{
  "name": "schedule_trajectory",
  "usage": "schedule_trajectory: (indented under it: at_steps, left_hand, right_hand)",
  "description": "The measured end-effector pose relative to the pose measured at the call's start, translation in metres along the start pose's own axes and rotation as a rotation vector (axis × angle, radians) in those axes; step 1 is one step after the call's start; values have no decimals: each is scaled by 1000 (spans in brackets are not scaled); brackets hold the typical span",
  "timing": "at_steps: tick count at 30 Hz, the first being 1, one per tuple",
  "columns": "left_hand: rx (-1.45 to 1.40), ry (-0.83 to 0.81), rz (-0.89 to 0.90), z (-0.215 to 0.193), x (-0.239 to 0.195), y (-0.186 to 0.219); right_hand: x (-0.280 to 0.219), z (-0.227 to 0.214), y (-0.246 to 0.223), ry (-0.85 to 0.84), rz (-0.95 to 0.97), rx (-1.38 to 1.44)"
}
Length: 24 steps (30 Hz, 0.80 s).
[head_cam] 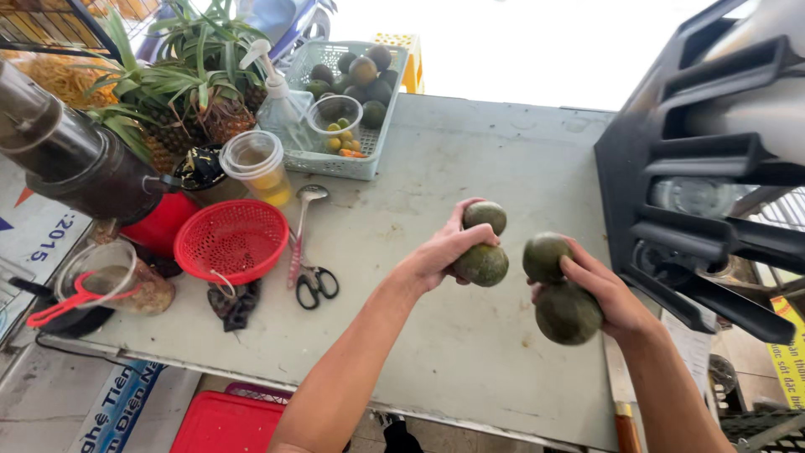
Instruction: The person sits on the floor and transfers green citrus fruits from a plastic bag into a green crate, then ties the bag. They later move the crate to a counter and transfer the fruit into a smaller basket.
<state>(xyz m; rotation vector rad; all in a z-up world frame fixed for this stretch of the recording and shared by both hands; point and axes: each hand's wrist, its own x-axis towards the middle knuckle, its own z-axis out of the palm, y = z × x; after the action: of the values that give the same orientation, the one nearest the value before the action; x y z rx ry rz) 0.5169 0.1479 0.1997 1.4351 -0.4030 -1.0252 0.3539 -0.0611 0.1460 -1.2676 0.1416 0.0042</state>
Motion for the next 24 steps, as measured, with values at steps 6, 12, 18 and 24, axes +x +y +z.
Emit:
schedule_trajectory:
  at_steps: [6,12,18,24]
  left_hand:
    - [-196,106,105,-148,13,67]
    - [-168,264,292,-275,31,147]
    - [79,387,457,-401,91,225]
    - [155,352,396,-508,180,276]
  right_hand:
    - [183,90,-35,99,47,-4]
    - [359,129,-62,128,-156,-224]
    - [535,156,-86,241,-245,-646]
    - [673,189,-69,311,-183,-956]
